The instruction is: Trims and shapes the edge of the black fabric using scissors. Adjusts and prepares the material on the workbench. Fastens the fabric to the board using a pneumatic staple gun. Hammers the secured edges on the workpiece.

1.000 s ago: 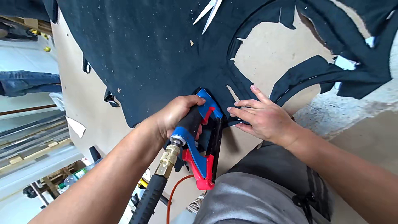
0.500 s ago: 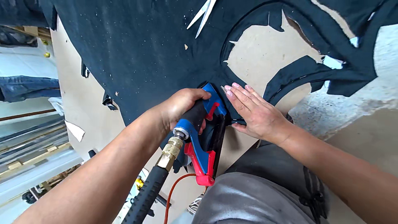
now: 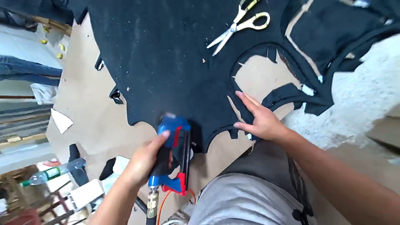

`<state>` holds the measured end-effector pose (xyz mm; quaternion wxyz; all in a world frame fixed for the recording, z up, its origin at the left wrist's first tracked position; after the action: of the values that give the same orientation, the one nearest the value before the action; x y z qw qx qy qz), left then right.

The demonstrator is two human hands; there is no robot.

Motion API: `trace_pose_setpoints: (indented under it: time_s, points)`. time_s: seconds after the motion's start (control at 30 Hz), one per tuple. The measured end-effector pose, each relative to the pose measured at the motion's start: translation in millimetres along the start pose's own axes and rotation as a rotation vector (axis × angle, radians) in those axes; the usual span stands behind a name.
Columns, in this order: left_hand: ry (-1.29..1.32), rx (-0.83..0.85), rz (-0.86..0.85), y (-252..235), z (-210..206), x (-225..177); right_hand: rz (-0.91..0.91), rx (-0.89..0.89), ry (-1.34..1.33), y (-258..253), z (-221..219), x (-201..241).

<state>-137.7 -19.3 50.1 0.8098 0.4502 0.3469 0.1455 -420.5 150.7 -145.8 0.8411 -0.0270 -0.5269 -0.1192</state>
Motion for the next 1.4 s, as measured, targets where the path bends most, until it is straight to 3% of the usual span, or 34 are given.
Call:
trace_pose_setpoints:
  time_s: [0.1, 0.23, 0.33, 0.4, 0.53, 0.7, 0.83, 0.9, 0.97, 1.17, 1.27, 1.4]
  points:
    - [-0.148, -0.300, -0.216, 30.5, 42.9, 97.7, -0.107, -0.161, -0.211, 3.3, 32.2, -2.6]
    - [-0.378, -0.621, -0.139, 24.2, 37.3, 189.2, -0.159, -0.213, 0.286, -24.8, 100.4, -10.5]
    - [-0.411, -0.707, -0.032, -10.6, 22.6, 232.5, -0.102, -0.130, 0.642, -93.9, 136.1, 6.9]
    - [-0.415, -0.746, 0.033, -21.2, 5.9, 238.4, 0.012, -0.057, 0.806, -150.2, 146.2, 4.6]
    - [-0.255, -0.799, -0.071, 7.1, -64.5, 196.9, 0.221, 0.228, 0.952, -221.6, 153.9, -18.3]
    - [0.297, -0.451, -0.022, -8.8, -187.6, 133.9, 0.121, 0.336, 0.971, -224.6, 177.0, 0.0]
    - [0.880, -0.260, 0.141, -36.0, -226.9, 92.0, 0.053, 0.443, 1.043, -215.4, 173.6, 3.4]
    - [1.009, -0.152, 0.195, -41.5, -237.3, 75.0, 0.039, 0.481, 1.122, -210.4, 165.6, 6.3]
    - [0.973, -0.086, 0.226, -45.7, -246.8, 61.3, 0.033, 0.517, 1.180, -212.4, 162.5, 11.1]
    - [0.814, -0.102, 0.241, -48.9, -250.3, 43.6, 0.088, 0.745, 1.175, -242.2, 186.4, 9.2]
    - [0.811, -0.148, 0.205, -57.1, -264.7, 49.5, 0.051, 0.652, 1.194, -227.6, 176.4, 18.3]
    - [0.437, -0.264, 0.242, -58.1, -263.2, 40.0, 0.089, 0.588, 1.175, -218.8, 171.4, 12.8]
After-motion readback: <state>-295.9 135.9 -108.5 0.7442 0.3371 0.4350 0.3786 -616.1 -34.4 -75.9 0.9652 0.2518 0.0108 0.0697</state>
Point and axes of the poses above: each hand's wrist, its own y-axis away from the middle knuckle, its own z-axis out of the back of the hand, x = y × z, the point moved 1 cm from there along -y, towards the middle knuckle, and after that the axes turned 5 degrees about y, right-handed, at the moved point
